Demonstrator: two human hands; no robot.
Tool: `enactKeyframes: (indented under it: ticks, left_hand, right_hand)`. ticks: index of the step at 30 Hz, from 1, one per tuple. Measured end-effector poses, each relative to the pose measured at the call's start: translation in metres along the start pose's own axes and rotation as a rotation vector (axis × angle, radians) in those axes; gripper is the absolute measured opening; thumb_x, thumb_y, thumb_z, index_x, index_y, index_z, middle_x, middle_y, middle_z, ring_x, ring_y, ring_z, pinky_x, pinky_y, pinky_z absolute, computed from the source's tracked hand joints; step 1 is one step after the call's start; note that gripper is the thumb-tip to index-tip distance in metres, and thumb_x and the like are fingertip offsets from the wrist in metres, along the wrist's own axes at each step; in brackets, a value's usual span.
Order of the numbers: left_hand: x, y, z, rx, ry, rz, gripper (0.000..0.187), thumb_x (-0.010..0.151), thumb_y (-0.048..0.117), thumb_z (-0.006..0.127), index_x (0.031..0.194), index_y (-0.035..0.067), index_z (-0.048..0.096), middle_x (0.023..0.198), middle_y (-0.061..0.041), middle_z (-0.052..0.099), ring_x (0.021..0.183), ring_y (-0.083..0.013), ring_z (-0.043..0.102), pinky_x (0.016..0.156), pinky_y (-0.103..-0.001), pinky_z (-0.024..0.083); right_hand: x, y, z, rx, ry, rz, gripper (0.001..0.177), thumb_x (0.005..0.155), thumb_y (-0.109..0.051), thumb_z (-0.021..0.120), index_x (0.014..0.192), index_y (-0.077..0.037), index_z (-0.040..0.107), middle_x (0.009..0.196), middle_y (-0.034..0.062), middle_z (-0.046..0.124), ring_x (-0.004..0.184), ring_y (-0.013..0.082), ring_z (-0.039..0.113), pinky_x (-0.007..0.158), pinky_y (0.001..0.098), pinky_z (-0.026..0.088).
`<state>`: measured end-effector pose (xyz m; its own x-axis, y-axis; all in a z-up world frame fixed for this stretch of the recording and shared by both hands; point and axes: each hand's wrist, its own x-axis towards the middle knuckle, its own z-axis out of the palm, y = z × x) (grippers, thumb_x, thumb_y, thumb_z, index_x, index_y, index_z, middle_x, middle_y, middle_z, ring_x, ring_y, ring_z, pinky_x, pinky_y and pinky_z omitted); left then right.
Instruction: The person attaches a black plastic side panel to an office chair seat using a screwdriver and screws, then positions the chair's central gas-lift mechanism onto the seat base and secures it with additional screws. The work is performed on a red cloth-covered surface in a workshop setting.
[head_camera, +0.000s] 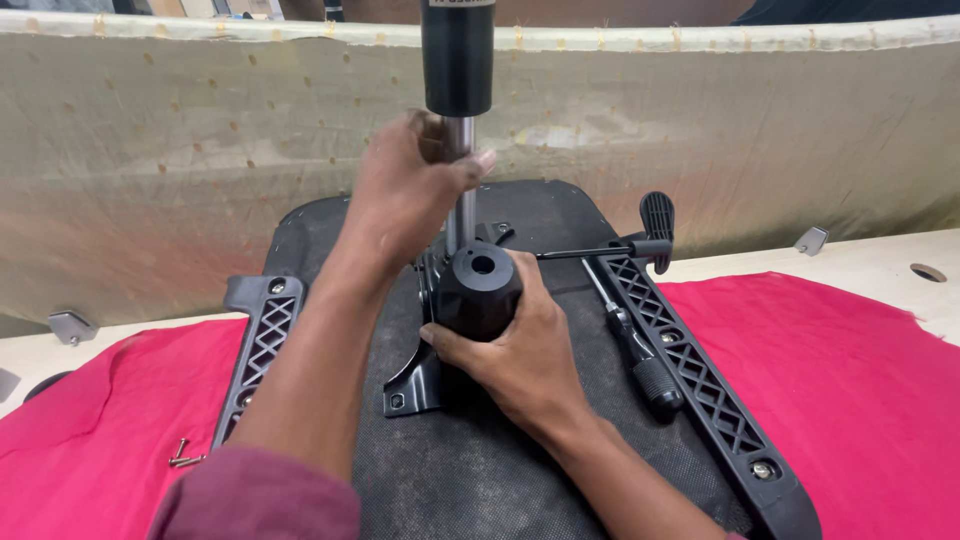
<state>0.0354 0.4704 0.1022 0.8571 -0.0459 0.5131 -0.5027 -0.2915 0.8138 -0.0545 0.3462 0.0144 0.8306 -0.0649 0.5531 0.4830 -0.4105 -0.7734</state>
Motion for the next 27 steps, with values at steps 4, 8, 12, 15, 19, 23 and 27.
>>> enactKeyframes:
  ticks: [4, 8, 12, 15, 19, 23, 27]
  left_hand:
    - [-0.044, -0.019, -0.034, 0.268, 0.114, 0.011, 0.024, 0.084, 0.022, 0.072, 0.102, 0.006, 0.076, 0.096, -0.010, 0.079, 0.093, -0.0208, 0.078, 0.083, -0.038, 0.060]
    - [-0.077, -0.027, -0.038, 0.524, -0.068, -0.277, 0.022, 0.084, 0.027, 0.077, 0.099, 0.011, 0.081, 0.097, -0.014, 0.078, 0.094, -0.0292, 0.075, 0.085, -0.041, 0.057]
    - [-0.102, -0.030, -0.028, 0.564, -0.114, -0.452, 0.024, 0.088, 0.033, 0.075, 0.102, 0.015, 0.081, 0.096, -0.017, 0.077, 0.093, -0.0334, 0.073, 0.085, -0.045, 0.055]
    - [-0.114, -0.034, -0.024, 0.464, -0.082, -0.424, 0.025, 0.086, 0.031, 0.072, 0.104, 0.016, 0.081, 0.096, -0.014, 0.079, 0.090, -0.0301, 0.077, 0.083, -0.042, 0.058]
    - [-0.123, -0.041, -0.025, 0.406, 0.001, -0.322, 0.026, 0.083, 0.030, 0.072, 0.101, 0.014, 0.081, 0.103, -0.009, 0.078, 0.093, -0.0291, 0.074, 0.082, -0.042, 0.055]
    - [-0.124, -0.048, -0.023, 0.391, 0.014, -0.333, 0.025, 0.085, 0.029, 0.071, 0.102, 0.015, 0.082, 0.104, -0.010, 0.078, 0.093, -0.0283, 0.075, 0.083, -0.040, 0.056]
    - [-0.125, -0.050, -0.026, 0.374, 0.022, -0.301, 0.024, 0.083, 0.029, 0.071, 0.099, 0.014, 0.082, 0.097, -0.011, 0.078, 0.084, -0.0270, 0.076, 0.078, -0.039, 0.057]
  right_hand:
    - [-0.002, 0.008, -0.017, -0.422, -0.038, -0.220, 0.074, 0.058, -0.032, 0.098, 0.116, -0.003, 0.062, 0.111, 0.0154, 0.061, 0.107, 0.0320, 0.055, 0.093, 0.0432, 0.047]
    - [-0.009, 0.009, -0.019, -0.517, -0.046, -0.094, 0.080, 0.055, -0.043, 0.096, 0.118, -0.004, 0.064, 0.109, 0.0148, 0.059, 0.105, 0.0304, 0.055, 0.089, 0.0415, 0.048]
    - [-0.013, 0.008, -0.018, -0.672, -0.067, 0.149, 0.079, 0.057, -0.057, 0.095, 0.107, -0.002, 0.069, 0.104, 0.0122, 0.064, 0.102, 0.0278, 0.060, 0.088, 0.0408, 0.051]
    - [-0.013, 0.006, -0.021, -0.689, -0.087, 0.150, 0.074, 0.058, -0.058, 0.092, 0.099, 0.000, 0.074, 0.096, 0.0129, 0.066, 0.095, 0.0275, 0.063, 0.081, 0.0405, 0.053]
    - [-0.010, 0.000, -0.023, -0.647, -0.072, 0.129, 0.070, 0.057, -0.057, 0.092, 0.094, 0.000, 0.077, 0.093, 0.0129, 0.070, 0.086, 0.0265, 0.069, 0.075, 0.0407, 0.056]
    - [-0.009, 0.001, -0.025, -0.692, -0.092, 0.182, 0.075, 0.055, -0.061, 0.093, 0.093, 0.002, 0.076, 0.091, 0.0142, 0.071, 0.082, 0.0268, 0.071, 0.075, 0.0405, 0.057]
    - [-0.009, -0.003, -0.025, -0.695, -0.117, 0.264, 0.076, 0.054, -0.062, 0.093, 0.093, 0.001, 0.076, 0.090, 0.0147, 0.072, 0.082, 0.0262, 0.072, 0.078, 0.0399, 0.056]
